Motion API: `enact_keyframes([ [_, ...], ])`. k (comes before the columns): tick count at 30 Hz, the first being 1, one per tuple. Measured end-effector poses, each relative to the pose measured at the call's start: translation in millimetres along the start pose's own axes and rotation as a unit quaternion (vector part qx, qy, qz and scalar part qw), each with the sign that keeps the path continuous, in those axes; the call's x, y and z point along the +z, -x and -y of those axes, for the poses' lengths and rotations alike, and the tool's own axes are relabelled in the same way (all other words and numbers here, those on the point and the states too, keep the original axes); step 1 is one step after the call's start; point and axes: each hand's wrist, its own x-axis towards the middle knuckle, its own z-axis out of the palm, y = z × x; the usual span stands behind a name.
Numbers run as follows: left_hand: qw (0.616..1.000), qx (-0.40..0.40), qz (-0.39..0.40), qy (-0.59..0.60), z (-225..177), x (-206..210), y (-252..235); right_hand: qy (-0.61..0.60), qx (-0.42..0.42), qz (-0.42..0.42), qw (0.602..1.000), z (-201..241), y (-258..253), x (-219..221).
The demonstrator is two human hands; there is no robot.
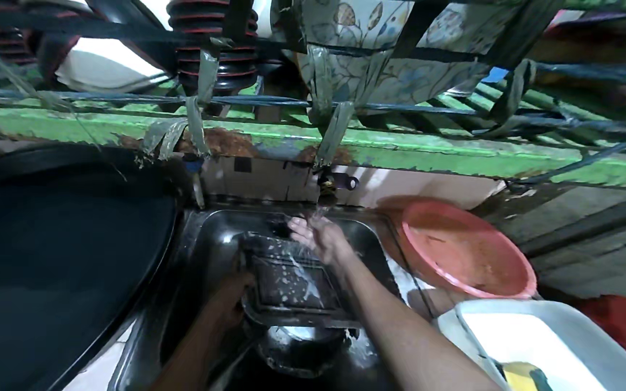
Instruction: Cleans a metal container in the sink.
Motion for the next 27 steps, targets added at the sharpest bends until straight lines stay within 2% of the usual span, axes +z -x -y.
enact_keyframes([
  [1, 1.000, 0.005, 0.021, -0.003, 1, 10, -3, -0.034, -0.019, 0.010, 0.999, -3, 2, 20],
  [2, 0.999, 0.010, 0.044, -0.008, 1, 21, -6, -0.012, -0.064, 0.023, 0.998, -8, 5, 39],
  [4, 0.997, 0.011, 0.076, -0.025, -4, 40, -3, 0.168, -0.177, 0.052, 0.968, -19, 7, 59],
  [5, 0.996, 0.013, 0.080, -0.041, -10, 46, 4, 0.305, -0.223, 0.059, 0.924, -21, 7, 60],
  [6, 0.995, 0.017, 0.076, -0.058, -17, 48, 14, 0.446, -0.259, 0.058, 0.855, -21, 7, 55],
  [8, 0.996, 0.037, 0.048, -0.058, -28, 39, 36, 0.622, -0.271, 0.046, 0.734, -13, 4, 32],
  [10, 0.999, 0.042, -0.004, -0.032, -35, 22, 52, 0.699, -0.180, 0.035, 0.691, -2, -1, 1],
  [12, 0.999, 0.039, -0.034, -0.004, -36, 5, 55, 0.714, -0.112, 0.010, 0.691, 3, -12, -22],
  [15, 0.998, 0.034, -0.036, 0.027, -26, -2, 40, 0.674, -0.079, 0.030, 0.734, 3, -18, -18],
  [19, 0.999, 0.034, -0.003, 0.013, -16, 10, 25, 0.473, -0.055, 0.114, 0.872, 7, -16, 14],
  [20, 0.999, 0.037, -0.007, -0.001, -16, 10, 27, 0.456, -0.050, 0.116, 0.881, 9, -16, 14],
  [21, 0.999, 0.042, -0.019, -0.015, -18, 9, 31, 0.471, -0.054, 0.114, 0.873, 11, -20, 9],
  [23, 0.997, 0.055, -0.051, -0.028, -25, 3, 41, 0.534, -0.052, 0.101, 0.838, 13, -29, -9],
  [27, 0.995, 0.076, -0.065, 0.004, -30, -5, 50, 0.514, -0.026, 0.092, 0.852, 10, -30, -24],
])
